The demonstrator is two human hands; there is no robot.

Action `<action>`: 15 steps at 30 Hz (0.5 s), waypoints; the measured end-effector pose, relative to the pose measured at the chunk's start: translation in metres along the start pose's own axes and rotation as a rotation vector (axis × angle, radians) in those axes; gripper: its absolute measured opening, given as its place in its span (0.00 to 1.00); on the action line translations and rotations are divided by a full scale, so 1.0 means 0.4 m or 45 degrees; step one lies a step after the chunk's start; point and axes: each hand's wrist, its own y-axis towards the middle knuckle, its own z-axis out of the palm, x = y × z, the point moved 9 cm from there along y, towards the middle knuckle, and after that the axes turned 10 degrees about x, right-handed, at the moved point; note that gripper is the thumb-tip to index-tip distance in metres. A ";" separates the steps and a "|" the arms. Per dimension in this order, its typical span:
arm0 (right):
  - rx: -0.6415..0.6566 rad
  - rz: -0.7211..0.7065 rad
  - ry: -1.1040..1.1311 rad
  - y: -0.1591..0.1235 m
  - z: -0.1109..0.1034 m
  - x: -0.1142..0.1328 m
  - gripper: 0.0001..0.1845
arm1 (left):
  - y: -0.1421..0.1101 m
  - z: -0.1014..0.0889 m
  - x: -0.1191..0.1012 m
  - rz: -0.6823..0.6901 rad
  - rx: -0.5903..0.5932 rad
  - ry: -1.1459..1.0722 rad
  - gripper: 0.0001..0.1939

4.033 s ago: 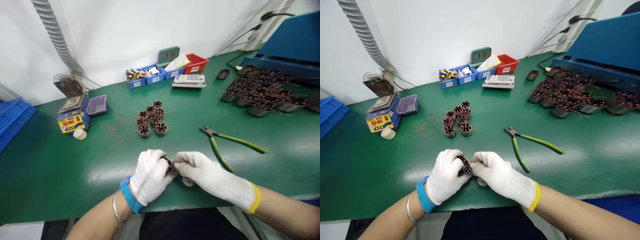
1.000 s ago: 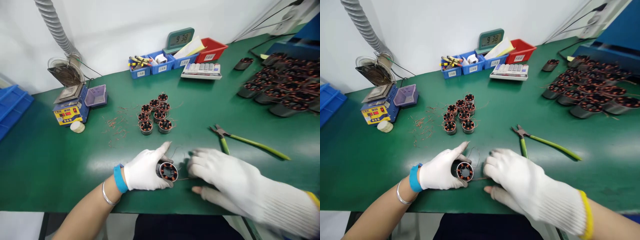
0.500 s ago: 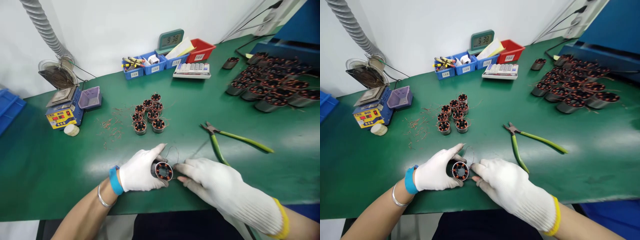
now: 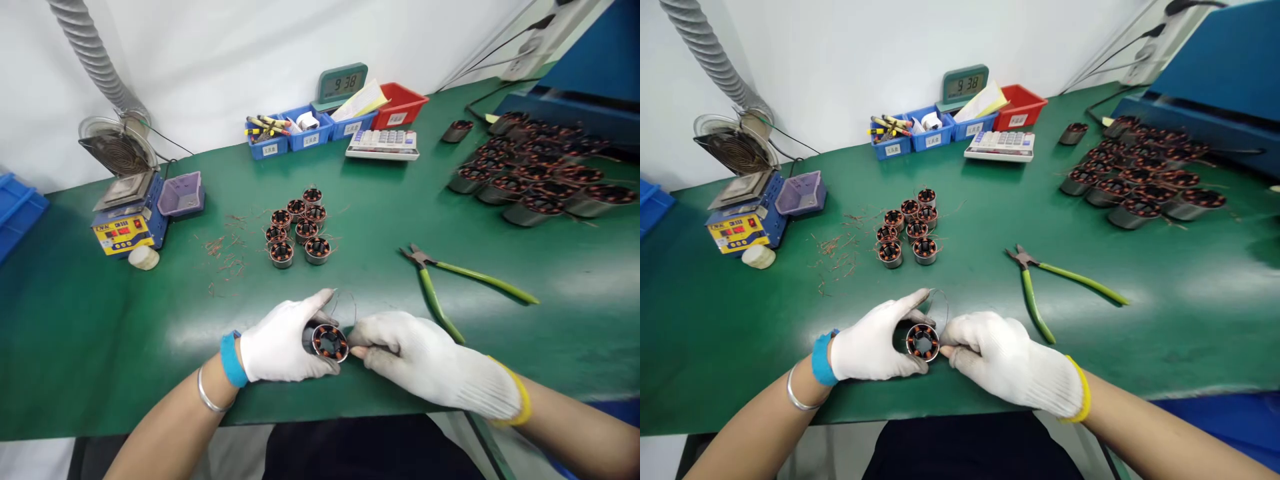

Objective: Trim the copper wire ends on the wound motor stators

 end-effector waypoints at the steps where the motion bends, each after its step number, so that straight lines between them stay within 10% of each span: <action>1: -0.021 0.025 0.087 0.000 -0.002 -0.004 0.15 | -0.001 -0.002 0.003 -0.009 -0.025 -0.088 0.56; 5: -0.236 -0.029 0.431 -0.011 -0.043 0.014 0.17 | -0.010 0.006 0.047 -0.132 -0.109 -0.769 0.54; 9: -0.276 -0.076 0.541 -0.022 -0.062 0.042 0.16 | -0.013 0.091 0.034 -0.204 0.321 -1.281 0.40; 15: -0.119 -0.089 0.961 -0.022 -0.028 0.027 0.21 | -0.055 0.000 -0.072 0.191 -0.076 -0.693 0.26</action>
